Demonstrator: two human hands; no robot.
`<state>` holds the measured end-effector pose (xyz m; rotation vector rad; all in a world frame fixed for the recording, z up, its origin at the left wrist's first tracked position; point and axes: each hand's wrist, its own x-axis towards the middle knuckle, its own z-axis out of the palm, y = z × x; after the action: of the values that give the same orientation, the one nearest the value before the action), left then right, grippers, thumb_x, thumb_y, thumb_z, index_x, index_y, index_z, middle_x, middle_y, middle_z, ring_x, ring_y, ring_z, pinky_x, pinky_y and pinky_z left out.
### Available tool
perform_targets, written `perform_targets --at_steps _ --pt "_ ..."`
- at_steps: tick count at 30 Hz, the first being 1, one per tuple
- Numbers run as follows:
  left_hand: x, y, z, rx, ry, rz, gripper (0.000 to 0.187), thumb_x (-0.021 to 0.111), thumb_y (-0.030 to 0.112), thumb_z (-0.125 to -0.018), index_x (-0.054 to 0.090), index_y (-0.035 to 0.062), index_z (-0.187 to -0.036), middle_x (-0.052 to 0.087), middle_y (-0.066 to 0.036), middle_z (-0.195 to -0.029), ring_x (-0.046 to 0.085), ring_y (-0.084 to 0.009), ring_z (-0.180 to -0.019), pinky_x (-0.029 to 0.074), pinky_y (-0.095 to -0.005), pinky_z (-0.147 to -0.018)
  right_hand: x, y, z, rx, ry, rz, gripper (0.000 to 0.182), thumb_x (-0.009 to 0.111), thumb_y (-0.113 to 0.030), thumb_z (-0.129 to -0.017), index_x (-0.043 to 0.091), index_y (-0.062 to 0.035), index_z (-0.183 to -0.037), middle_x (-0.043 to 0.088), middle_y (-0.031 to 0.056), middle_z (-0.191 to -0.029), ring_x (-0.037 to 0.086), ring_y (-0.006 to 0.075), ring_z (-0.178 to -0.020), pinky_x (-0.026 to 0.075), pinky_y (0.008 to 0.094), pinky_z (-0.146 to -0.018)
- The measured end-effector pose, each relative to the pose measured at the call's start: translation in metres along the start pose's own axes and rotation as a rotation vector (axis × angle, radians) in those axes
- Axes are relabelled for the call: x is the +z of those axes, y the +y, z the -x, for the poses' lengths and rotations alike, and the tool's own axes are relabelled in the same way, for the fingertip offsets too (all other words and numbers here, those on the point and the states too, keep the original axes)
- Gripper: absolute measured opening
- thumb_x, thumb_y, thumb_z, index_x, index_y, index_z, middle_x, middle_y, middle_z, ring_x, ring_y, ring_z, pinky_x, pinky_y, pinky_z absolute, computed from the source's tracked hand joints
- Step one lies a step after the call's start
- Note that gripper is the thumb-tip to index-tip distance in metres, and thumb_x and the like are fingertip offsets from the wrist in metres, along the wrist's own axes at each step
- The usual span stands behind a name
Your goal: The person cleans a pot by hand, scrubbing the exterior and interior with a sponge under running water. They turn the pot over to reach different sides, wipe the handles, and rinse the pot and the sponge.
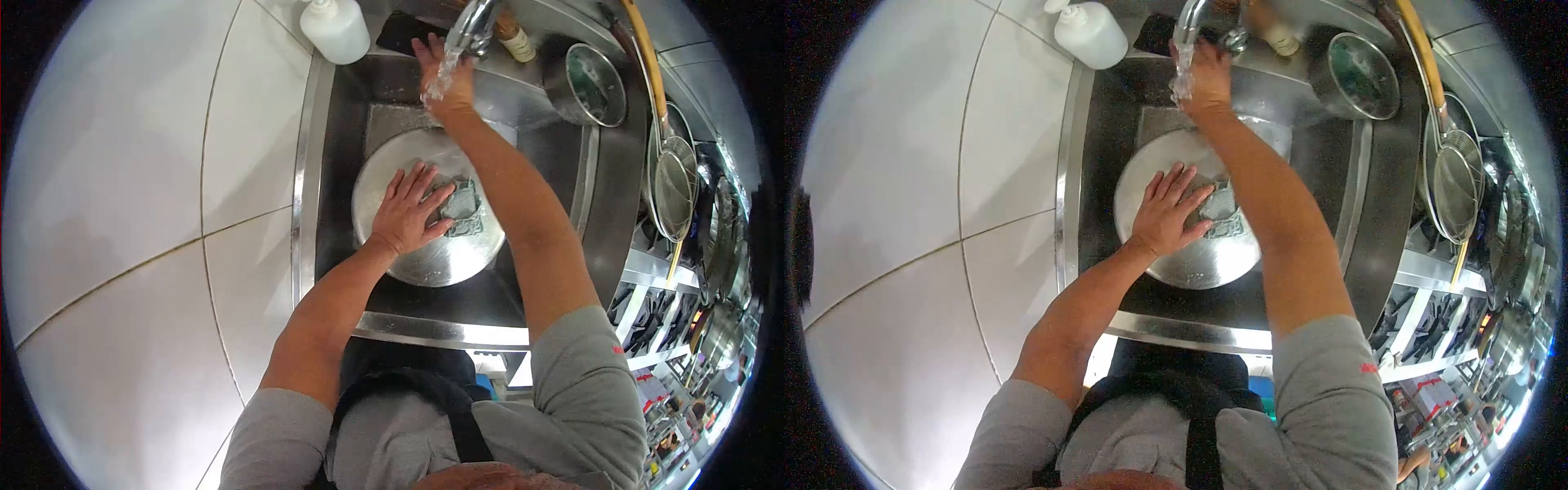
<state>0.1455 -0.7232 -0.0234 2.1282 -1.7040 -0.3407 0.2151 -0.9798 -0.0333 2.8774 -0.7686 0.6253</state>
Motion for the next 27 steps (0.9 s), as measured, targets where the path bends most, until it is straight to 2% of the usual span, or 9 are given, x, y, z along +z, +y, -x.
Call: perform_targets --at_steps 5,8,10,12,15,18,20,24,27 --pt "0.005 -0.005 0.005 0.003 0.033 0.031 0.066 0.069 0.055 -0.090 0.054 0.0253 -0.147 0.040 -0.015 -0.160 0.032 -0.0369 -0.151 0.023 -0.0566 -0.123 -0.031 0.034 0.054 0.005 -0.192 -0.194 0.035 0.061 -0.021 -0.095 0.070 -0.0187 -0.129 0.069 0.0115 -0.131 0.063 0.0341 -0.122 0.048 0.0433 -0.104" --pt "0.002 -0.005 0.006 0.037 0.058 0.022 0.068 0.068 0.057 -0.089 0.054 0.0233 -0.147 0.042 -0.016 -0.158 0.034 -0.0381 -0.150 0.026 -0.0576 -0.121 -0.096 0.046 0.079 0.261 -0.109 -0.477 0.027 0.063 -0.023 -0.094 0.075 -0.0126 -0.116 0.074 0.0158 -0.115 0.069 0.0377 -0.109 0.055 0.0458 -0.093" --pt "0.000 -0.007 0.008 0.059 0.107 0.050 0.067 0.072 0.053 -0.088 0.056 0.0216 -0.144 0.045 -0.017 -0.156 0.038 -0.0401 -0.148 0.028 -0.0580 -0.120 -0.138 0.058 0.091 0.296 -0.217 -0.489 0.024 0.067 -0.022 -0.094 0.073 -0.0107 -0.114 0.073 0.0197 -0.097 0.070 0.0415 -0.092 0.054 0.0462 -0.081" --pt "-0.015 0.005 0.003 -0.006 0.150 0.258 0.067 0.078 0.047 -0.084 0.058 0.0200 -0.142 0.045 -0.017 -0.156 0.038 -0.0432 -0.146 0.028 -0.0604 -0.119 -0.181 0.066 0.085 0.292 -0.420 -0.493 0.023 0.068 -0.022 -0.093 0.074 -0.0113 -0.113 0.073 0.0194 -0.096 0.070 0.0399 -0.095 0.054 0.0450 -0.083" --pt "-0.053 0.029 -0.009 -0.158 0.675 0.333 0.058 0.081 0.039 -0.084 0.065 0.0127 -0.133 0.059 -0.019 -0.143 0.052 -0.0413 -0.136 0.038 -0.0554 -0.113 -0.212 0.049 0.093 -0.024 -0.635 -0.472 0.025 0.068 -0.021 -0.093 0.073 -0.0125 -0.117 0.074 0.0192 -0.099 0.071 0.0394 -0.095 0.055 0.0448 -0.083" --pt "-0.069 0.004 -0.022 0.073 0.495 0.199 0.046 0.080 0.031 -0.088 0.068 0.0047 -0.124 0.070 -0.019 -0.124 0.066 -0.0347 -0.114 0.050 -0.0458 -0.099 -0.229 0.029 0.099 -0.057 -0.395 -0.672 0.027 0.067 -0.022 -0.094 0.071 -0.0102 -0.117 0.074 0.0179 -0.099 0.071 0.0384 -0.093 0.055 0.0450 -0.082" --pt "-0.072 -0.006 -0.012 -0.329 0.325 0.456 0.031 0.076 0.028 -0.090 0.071 0.0062 -0.112 0.073 -0.014 -0.108 0.071 -0.0267 -0.098 0.053 -0.0427 -0.084 -0.226 0.020 0.120 0.055 0.045 -0.417 0.029 0.067 -0.024 -0.095 0.070 -0.0071 -0.118 0.074 0.0166 -0.098 0.072 0.0368 -0.094 0.056 0.0449 -0.084" --pt "-0.057 -0.038 0.037 -0.440 0.518 0.496 0.022 0.072 0.020 -0.095 0.068 0.0061 -0.112 0.072 -0.011 -0.103 0.069 -0.0196 -0.083 0.053 -0.0324 -0.067 -0.165 -0.011 0.205 0.404 -0.246 -0.272 0.047 0.078 -0.035 -0.087 0.069 -0.0023 -0.119 0.073 0.0215 -0.103 0.071 0.0372 -0.096 0.056 0.0453 -0.083" --pt "-0.059 -0.023 0.061 -0.685 0.548 1.241 0.010 0.066 0.014 -0.101 0.062 0.0073 -0.108 0.068 -0.001 -0.096 0.065 -0.0141 -0.078 0.053 -0.0281 -0.066 -0.141 -0.019 0.234 0.616 -0.456 -0.545 0.067 0.081 -0.037 -0.081 0.060 0.0007 -0.133 0.068 0.0286 -0.122 0.068 0.0432 -0.110 0.055 0.0476 -0.094"
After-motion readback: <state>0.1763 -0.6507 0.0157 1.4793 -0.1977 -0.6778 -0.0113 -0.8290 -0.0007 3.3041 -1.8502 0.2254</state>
